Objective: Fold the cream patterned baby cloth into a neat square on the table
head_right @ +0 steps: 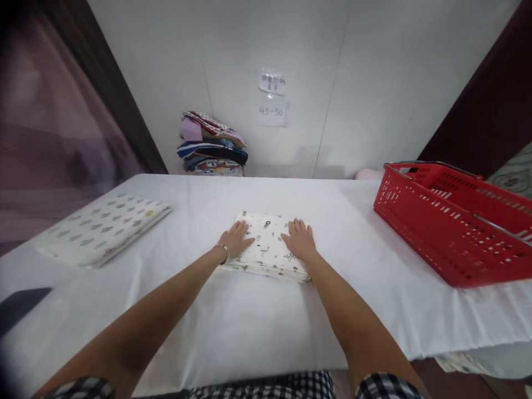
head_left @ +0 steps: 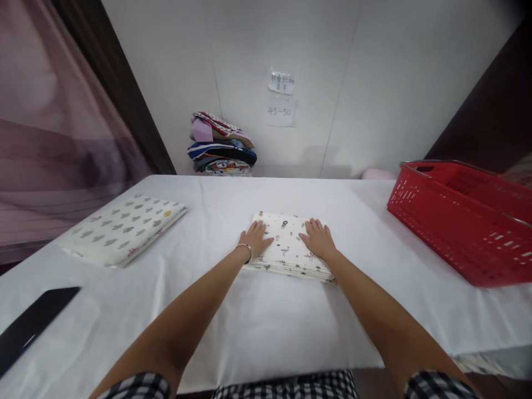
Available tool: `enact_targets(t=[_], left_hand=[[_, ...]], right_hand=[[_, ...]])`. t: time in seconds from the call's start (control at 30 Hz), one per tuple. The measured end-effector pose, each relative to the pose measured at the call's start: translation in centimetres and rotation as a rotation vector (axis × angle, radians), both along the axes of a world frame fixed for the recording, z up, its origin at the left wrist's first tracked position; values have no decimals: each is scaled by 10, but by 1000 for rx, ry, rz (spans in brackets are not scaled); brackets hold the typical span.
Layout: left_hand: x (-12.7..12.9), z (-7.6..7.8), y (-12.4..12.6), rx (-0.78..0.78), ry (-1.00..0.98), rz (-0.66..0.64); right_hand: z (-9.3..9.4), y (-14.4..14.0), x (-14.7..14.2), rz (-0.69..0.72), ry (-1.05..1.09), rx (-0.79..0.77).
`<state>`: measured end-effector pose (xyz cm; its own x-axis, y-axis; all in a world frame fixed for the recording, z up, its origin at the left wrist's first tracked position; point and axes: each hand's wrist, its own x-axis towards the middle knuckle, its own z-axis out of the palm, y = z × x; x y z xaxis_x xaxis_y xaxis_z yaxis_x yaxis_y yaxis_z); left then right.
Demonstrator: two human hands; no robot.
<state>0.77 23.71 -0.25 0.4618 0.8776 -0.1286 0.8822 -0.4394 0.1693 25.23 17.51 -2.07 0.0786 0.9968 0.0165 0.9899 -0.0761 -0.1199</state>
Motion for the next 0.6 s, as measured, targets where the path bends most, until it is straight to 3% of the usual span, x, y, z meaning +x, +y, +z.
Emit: enact_targets(t=[0.07, 0.17, 0.4, 0.5, 0.6], left_hand=[[10, 11, 5, 7, 34, 15], [28, 19, 19, 159, 1, -41], [32, -10, 44, 90, 12, 2], [30, -13, 43, 92, 4, -1], [31, -9, 41, 95, 7, 1]], right_hand=[[-3, 0, 0, 7, -10, 24], [-4, 0, -1, 6, -15, 49], [3, -2, 0, 25, -21, 17], [17, 5, -7, 5, -9, -50], [27, 12, -27, 65, 17, -12]])
